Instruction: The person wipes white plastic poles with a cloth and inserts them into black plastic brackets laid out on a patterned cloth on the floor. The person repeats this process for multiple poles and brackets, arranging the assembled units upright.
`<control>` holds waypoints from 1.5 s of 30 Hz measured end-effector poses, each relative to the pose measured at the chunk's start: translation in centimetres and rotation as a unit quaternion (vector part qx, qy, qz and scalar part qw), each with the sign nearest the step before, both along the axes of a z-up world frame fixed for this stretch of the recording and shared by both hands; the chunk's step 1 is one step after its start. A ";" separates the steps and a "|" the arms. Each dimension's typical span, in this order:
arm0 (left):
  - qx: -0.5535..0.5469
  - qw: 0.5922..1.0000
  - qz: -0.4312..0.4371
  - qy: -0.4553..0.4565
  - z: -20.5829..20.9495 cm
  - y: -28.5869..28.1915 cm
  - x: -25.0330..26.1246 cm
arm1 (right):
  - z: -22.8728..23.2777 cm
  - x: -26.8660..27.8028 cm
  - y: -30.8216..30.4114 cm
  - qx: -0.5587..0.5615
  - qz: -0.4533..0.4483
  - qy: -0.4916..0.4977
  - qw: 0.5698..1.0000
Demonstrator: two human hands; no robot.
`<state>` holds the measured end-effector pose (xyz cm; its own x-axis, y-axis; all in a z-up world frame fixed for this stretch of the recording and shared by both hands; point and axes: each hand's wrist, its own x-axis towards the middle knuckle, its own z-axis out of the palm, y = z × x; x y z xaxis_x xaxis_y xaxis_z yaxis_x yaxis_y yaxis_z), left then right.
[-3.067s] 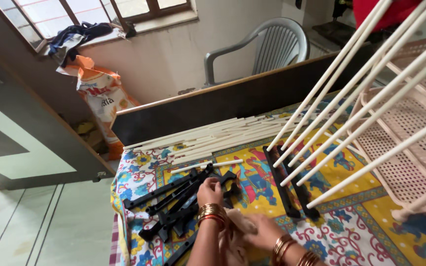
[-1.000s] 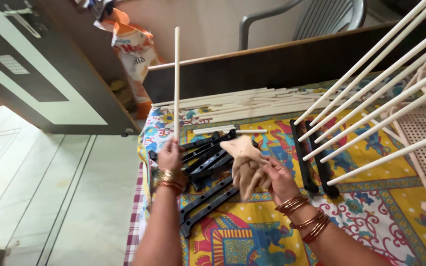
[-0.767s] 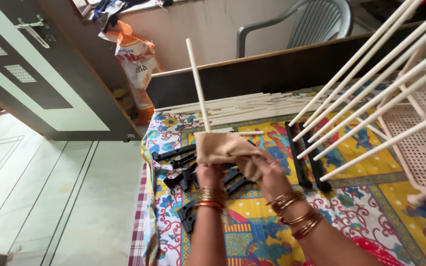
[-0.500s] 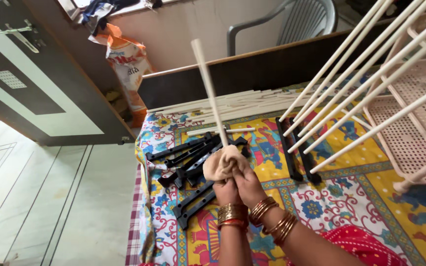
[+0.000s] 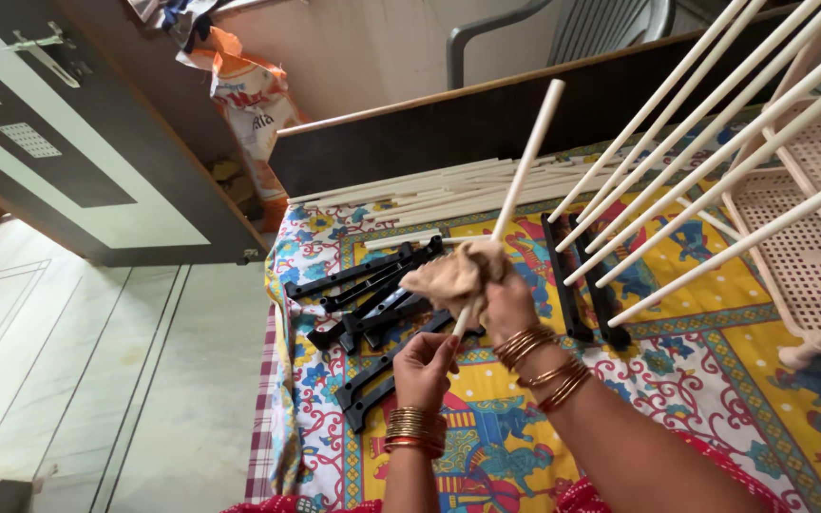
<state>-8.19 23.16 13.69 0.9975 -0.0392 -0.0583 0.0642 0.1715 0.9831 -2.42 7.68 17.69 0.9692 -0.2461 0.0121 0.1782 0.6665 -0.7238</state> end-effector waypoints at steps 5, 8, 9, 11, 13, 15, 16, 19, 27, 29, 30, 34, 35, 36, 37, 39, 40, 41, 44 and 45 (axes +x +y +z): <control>0.008 0.993 -0.119 0.022 -0.8 2.8 0.3 | 0.9 1.3 -5.1 0.007 -0.037 -0.070 0.997; 0.020 0.982 -0.172 0.074 -1.3 5.3 0.9 | 1.9 1.5 -8.3 -0.012 -0.056 -0.073 0.996; 0.029 0.979 -0.179 0.089 -1.5 6.1 1.1 | 2.2 1.5 -8.9 -0.019 -0.051 -0.081 0.995; 0.047 0.976 -0.185 0.109 -1.6 7.7 1.3 | 2.7 1.1 -9.9 -0.005 -0.054 -0.094 0.994; 0.061 0.974 -0.184 0.119 -1.6 9.0 1.5 | 3.4 1.1 -10.5 0.015 -0.070 -0.091 0.993; 0.069 0.973 -0.181 0.128 -1.7 10.1 1.3 | 4.0 0.9 -11.1 0.043 -0.097 -0.073 0.992; 0.073 0.972 -0.180 0.132 -1.7 10.5 1.4 | 4.4 0.8 -11.5 0.034 -0.103 -0.087 0.990; 0.053 0.972 -0.201 0.113 -1.5 11.6 1.2 | 5.3 0.4 -12.8 0.006 -0.103 -0.140 0.985; 0.186 0.953 -0.210 0.117 0.5 15.1 1.7 | 5.7 -0.3 -14.4 0.020 -0.125 -0.110 0.986; 0.194 0.953 -0.211 0.094 0.6 15.4 1.8 | 4.9 0.1 -14.0 0.037 -0.122 -0.103 0.986; 0.197 0.953 -0.211 0.091 0.6 15.1 1.8 | 4.6 0.2 -13.9 0.045 -0.120 -0.100 0.987; 0.238 0.939 -0.245 0.029 0.4 12.6 1.8 | 4.1 0.7 -12.5 0.075 -0.066 -0.145 0.984; 0.198 0.947 -0.247 0.045 0.2 11.4 1.9 | 3.9 0.5 -11.5 0.069 -0.048 -0.128 0.988; 0.158 0.953 -0.250 0.060 0.1 10.0 2.0 | 3.9 0.3 -10.2 0.063 -0.031 -0.112 0.991; 0.117 0.958 -0.252 0.076 0.0 8.7 2.1 | 4.0 0.0 -9.0 0.044 0.010 -0.156 0.987; 0.096 0.960 -0.253 0.064 0.0 6.3 2.3 | 4.1 -1.0 -6.6 0.005 0.093 -0.240 0.966; 0.085 0.962 -0.254 0.057 0.2 5.2 2.5 | 4.2 -1.4 -5.4 -0.012 0.075 -0.181 0.980; 0.069 0.965 -0.247 0.050 0.3 4.0 2.7 | 4.2 -1.7 -4.2 -0.029 0.055 -0.122 0.991; 0.032 0.974 -0.222 0.029 1.2 1.3 2.9 | 3.9 -2.5 -1.4 -0.041 0.042 -0.034 0.998; 0.027 0.976 -0.213 0.022 1.6 0.6 2.7 | 3.9 -2.6 -1.1 -0.039 0.046 -0.020 0.998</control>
<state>-5.45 23.73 15.30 0.8878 -0.4459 -0.1142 0.1608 0.0680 0.9846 -5.02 6.57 21.60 0.9858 -0.1538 0.0670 0.1494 0.6239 -0.7671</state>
